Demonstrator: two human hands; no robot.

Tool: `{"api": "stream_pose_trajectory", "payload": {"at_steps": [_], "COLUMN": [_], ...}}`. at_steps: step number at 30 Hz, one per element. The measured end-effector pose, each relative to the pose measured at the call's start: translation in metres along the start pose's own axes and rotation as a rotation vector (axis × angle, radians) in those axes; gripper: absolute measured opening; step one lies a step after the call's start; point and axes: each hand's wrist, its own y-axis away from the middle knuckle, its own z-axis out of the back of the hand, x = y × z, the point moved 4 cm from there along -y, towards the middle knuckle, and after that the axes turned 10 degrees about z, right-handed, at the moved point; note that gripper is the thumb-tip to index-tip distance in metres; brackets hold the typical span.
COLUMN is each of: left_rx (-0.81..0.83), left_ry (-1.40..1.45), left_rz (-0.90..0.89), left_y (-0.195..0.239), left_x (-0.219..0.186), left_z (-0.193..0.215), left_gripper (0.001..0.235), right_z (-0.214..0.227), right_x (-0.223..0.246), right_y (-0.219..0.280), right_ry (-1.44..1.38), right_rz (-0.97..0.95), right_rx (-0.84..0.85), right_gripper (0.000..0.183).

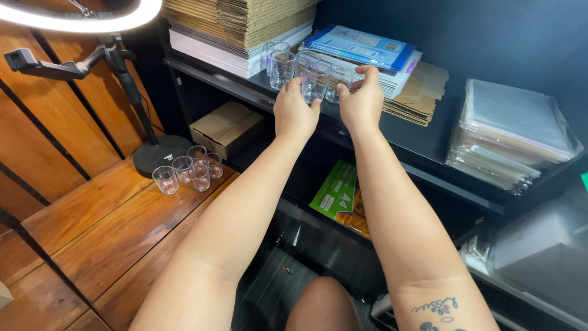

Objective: The person unpacks small clear glasses from a cardboard box with internal dividers and places them on a wooden bench. After removing all glasses, the person closes the box and moves it to a nearby shelf, then transfers the glasses one by one from the bench to the shelf.

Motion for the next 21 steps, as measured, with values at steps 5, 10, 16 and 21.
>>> {"api": "stream_pose_trajectory", "payload": {"at_steps": [5, 10, 16, 21], "left_rx": [-0.007, -0.036, -0.152, -0.144], "left_ry": [0.027, 0.059, 0.184, 0.201], "left_rz": [0.001, -0.015, -0.109, -0.101], "left_y": [0.0, 0.0, 0.046, 0.094], "left_x": [0.003, 0.011, 0.016, 0.072], "left_z": [0.001, -0.001, 0.029, 0.041], "left_gripper": [0.057, 0.059, 0.054, 0.051], "right_z": [-0.003, 0.004, 0.021, 0.002], "right_x": [-0.002, 0.004, 0.041, 0.051], "right_y": [0.0, 0.008, 0.05, 0.107], "right_ry": [-0.004, -0.036, -0.199, -0.406], "right_rz": [-0.009, 0.028, 0.218, 0.274], "right_rx": [-0.008, -0.079, -0.234, -0.176], "right_gripper": [0.046, 0.048, 0.035, 0.017]}}
